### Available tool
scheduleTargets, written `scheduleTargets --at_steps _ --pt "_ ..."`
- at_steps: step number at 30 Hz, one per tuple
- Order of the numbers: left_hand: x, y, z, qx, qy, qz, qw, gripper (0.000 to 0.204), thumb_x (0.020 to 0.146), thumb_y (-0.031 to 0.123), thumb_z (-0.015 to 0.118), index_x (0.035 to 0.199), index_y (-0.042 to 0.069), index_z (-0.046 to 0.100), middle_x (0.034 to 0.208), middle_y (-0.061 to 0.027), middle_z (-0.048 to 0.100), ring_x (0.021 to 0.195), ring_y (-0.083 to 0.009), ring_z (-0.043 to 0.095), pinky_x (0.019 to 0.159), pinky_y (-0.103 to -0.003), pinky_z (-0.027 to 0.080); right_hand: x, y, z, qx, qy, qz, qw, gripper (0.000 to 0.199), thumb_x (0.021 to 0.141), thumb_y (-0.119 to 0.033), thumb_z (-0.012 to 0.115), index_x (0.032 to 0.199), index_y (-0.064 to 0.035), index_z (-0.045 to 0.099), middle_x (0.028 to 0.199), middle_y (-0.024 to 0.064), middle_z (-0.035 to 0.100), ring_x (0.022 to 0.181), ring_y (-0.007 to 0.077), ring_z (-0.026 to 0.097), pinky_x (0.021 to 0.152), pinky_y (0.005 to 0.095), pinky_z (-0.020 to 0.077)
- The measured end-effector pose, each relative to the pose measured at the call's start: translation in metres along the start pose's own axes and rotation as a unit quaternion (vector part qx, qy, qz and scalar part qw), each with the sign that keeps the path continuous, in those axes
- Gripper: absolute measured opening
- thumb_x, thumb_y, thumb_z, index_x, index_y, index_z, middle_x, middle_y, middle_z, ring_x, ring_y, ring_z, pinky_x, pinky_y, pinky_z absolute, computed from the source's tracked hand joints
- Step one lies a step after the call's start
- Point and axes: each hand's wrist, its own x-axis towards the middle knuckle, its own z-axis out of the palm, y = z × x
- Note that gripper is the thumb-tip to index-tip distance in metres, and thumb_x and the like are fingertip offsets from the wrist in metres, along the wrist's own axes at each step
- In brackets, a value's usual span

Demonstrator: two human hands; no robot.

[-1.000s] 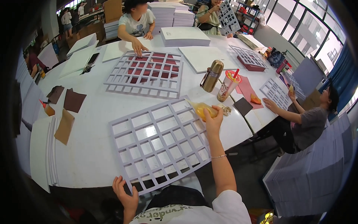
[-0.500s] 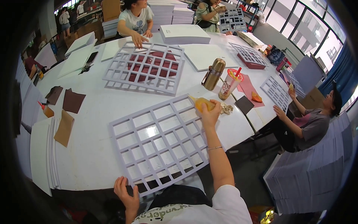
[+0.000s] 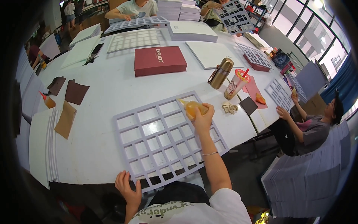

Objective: Applying glue to the edges of a white cardboard grid insert for product packaging.

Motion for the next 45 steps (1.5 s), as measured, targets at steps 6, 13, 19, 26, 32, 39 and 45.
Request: scheduleTargets --at_steps 6,13,19,26,32,39,45 --pt "0.003 0.001 -0.004 -0.01 -0.006 -0.007 1.0 0.05 0.075 0.019 0.068 0.117 -0.001 0.051 0.126 -0.0183 0.047 0.121 -0.0374 0.04 0.099 -0.05 0.026 -0.039 -0.059 0.03 0.134 -0.102 0.167 0.971 0.035 0.08 -0.008 0.068 0.109 -0.004 0.049 0.112 0.0129 0.044 0.107 0.0256 0.048 0.095 0.0356 0.04" --pt "-0.003 -0.007 -0.007 -0.015 -0.011 -0.003 1.0 0.052 0.074 0.021 0.072 0.118 0.001 0.052 0.129 -0.0173 0.046 0.122 -0.0368 0.04 0.098 -0.049 0.029 -0.079 -0.109 0.062 0.129 -0.174 0.137 0.967 0.034 0.081 -0.008 0.067 0.109 -0.0028 0.049 0.113 0.0125 0.044 0.108 0.0249 0.047 0.096 0.0351 0.039" --pt "-0.014 -0.004 -0.014 -0.038 0.003 -0.039 0.999 0.046 0.074 0.022 0.073 0.111 0.003 0.056 0.119 -0.015 0.052 0.118 -0.0357 0.043 0.093 -0.047 0.034 -0.111 -0.144 0.091 0.207 -0.235 0.219 0.924 0.034 0.081 -0.007 0.066 0.11 -0.0029 0.049 0.112 0.012 0.044 0.108 0.0247 0.046 0.097 0.0344 0.0374" --pt "-0.02 -0.002 -0.017 -0.165 -0.079 -0.175 0.968 0.045 0.078 0.019 0.073 0.114 0.0 0.055 0.07 -0.0103 0.063 0.056 -0.0224 0.059 0.054 -0.033 0.047 -0.132 -0.19 0.107 0.279 -0.31 0.253 0.873 0.036 0.084 -0.013 0.066 0.114 -0.0048 0.046 0.107 0.0126 0.052 0.092 0.0215 0.059 0.064 0.0316 0.0567" --pt "0.002 0.013 -0.001 -0.385 -0.007 -0.245 0.889 0.047 0.084 0.001 0.063 0.127 -0.005 0.046 0.069 -0.0049 0.063 0.052 -0.0037 0.052 0.046 -0.018 0.039 -0.078 -0.178 0.033 0.346 -0.23 0.308 0.856 0.041 0.085 -0.018 0.067 0.118 -0.009 0.045 0.107 0.0095 0.055 0.089 0.0229 0.062 0.062 0.0329 0.0554" --pt "0.045 0.009 0.015 -0.464 0.06 -0.278 0.839 0.04 0.087 0.003 0.06 0.124 -0.007 0.048 0.066 -0.0045 0.059 0.051 -0.0057 0.051 0.043 -0.021 0.044 -0.026 -0.1 -0.074 0.246 -0.02 0.292 0.924 0.038 0.086 -0.017 0.066 0.117 -0.0099 0.045 0.107 0.0097 0.056 0.087 0.0231 0.062 0.062 0.0339 0.055" --pt "0.047 0.013 0.017 -0.39 -0.055 -0.246 0.886 0.033 0.089 0.007 0.059 0.117 -0.008 0.051 0.065 -0.0071 0.06 0.051 -0.0059 0.051 0.044 -0.021 0.044 -0.015 -0.046 -0.113 0.184 0.058 0.257 0.947 0.036 0.084 -0.012 0.068 0.112 -0.0067 0.047 0.105 0.0118 0.055 0.081 0.0216 0.063 0.054 0.0294 0.055"
